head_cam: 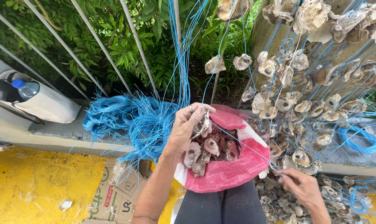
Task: Stringing dried oyster shells onto blue twine for aquaculture use.
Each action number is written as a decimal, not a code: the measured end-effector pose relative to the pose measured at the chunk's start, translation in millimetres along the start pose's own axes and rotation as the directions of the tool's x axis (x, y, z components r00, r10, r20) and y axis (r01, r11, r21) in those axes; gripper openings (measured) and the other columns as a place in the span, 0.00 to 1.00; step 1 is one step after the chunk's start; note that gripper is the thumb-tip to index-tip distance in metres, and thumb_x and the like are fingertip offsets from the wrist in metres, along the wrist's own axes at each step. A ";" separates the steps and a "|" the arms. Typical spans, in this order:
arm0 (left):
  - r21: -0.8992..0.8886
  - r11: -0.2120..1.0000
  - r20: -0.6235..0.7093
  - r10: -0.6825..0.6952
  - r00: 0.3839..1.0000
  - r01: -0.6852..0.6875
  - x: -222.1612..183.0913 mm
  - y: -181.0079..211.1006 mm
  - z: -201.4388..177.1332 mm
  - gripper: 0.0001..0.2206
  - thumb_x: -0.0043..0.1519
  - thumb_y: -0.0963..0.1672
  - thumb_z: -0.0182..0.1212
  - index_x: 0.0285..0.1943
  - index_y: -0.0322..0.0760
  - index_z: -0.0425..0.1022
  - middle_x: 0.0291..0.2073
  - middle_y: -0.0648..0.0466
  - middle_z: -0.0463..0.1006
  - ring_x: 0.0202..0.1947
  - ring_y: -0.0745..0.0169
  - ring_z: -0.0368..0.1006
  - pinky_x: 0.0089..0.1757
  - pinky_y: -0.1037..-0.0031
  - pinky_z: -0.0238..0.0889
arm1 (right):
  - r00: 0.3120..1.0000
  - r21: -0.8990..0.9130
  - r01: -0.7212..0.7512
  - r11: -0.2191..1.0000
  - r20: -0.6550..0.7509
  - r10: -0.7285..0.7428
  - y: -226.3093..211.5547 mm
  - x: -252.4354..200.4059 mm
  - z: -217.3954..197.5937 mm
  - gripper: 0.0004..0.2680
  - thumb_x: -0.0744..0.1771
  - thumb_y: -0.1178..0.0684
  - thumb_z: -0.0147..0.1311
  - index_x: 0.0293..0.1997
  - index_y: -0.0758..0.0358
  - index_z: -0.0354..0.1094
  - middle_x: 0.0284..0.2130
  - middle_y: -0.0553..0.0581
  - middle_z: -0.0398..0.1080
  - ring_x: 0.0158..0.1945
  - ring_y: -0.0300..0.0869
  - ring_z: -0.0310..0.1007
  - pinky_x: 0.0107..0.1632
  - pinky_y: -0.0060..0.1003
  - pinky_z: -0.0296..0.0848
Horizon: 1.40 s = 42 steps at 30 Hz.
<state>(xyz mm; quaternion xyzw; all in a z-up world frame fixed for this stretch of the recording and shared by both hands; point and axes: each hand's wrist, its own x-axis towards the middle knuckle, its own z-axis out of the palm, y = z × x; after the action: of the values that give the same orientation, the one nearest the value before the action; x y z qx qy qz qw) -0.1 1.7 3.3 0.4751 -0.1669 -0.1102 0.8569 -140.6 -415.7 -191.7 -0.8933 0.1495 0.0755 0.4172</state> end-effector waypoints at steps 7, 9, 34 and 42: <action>0.027 0.999 0.022 -0.029 0.999 0.029 11.3 -26.9 -3.8 0.11 0.71 0.45 0.57 0.50 0.29 0.78 0.24 0.54 0.79 0.22 0.75 0.72 0.26 0.83 0.64 | 0.991 -0.183 -0.104 0.978 -0.099 0.087 37.2 9.6 -16.9 0.11 0.67 0.51 0.55 0.53 0.52 0.78 0.30 0.54 0.81 0.29 0.42 0.83 0.34 0.39 0.79; 0.108 0.993 0.072 0.041 0.997 -0.049 14.7 -46.3 -5.9 0.09 0.70 0.43 0.58 0.51 0.31 0.78 0.26 0.58 0.78 0.25 0.77 0.73 0.28 0.84 0.64 | 0.989 -0.383 -0.135 0.914 -0.115 0.098 48.2 18.8 -17.5 0.10 0.68 0.49 0.55 0.54 0.48 0.79 0.31 0.55 0.82 0.33 0.43 0.83 0.43 0.38 0.80; 0.581 0.795 -0.080 0.270 0.960 -0.174 -4.0 -66.6 28.4 0.07 0.69 0.41 0.58 0.51 0.32 0.79 0.29 0.62 0.77 0.31 0.81 0.69 0.33 0.83 0.65 | 0.911 0.978 0.185 0.100 -0.133 -0.391 -250.3 39.4 73.1 0.08 0.72 0.56 0.49 0.52 0.68 0.71 0.44 0.57 0.76 0.34 0.35 0.72 0.40 0.32 0.76; 0.687 0.712 -0.127 0.314 0.941 -0.145 -5.8 -70.4 30.0 0.07 0.68 0.42 0.58 0.49 0.33 0.78 0.22 0.57 0.76 0.24 0.77 0.69 0.28 0.79 0.64 | 0.791 0.767 0.571 0.293 -0.418 -0.447 -253.3 36.7 80.5 0.07 0.72 0.61 0.48 0.56 0.69 0.67 0.39 0.58 0.76 0.33 0.35 0.73 0.40 0.27 0.74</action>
<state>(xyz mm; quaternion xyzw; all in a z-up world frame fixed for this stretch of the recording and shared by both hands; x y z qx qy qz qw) -19.3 -56.6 -42.9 0.7351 -0.1509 0.1217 0.6496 -23.2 -207.6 -69.8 -0.5586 -0.0998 -0.2021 0.7982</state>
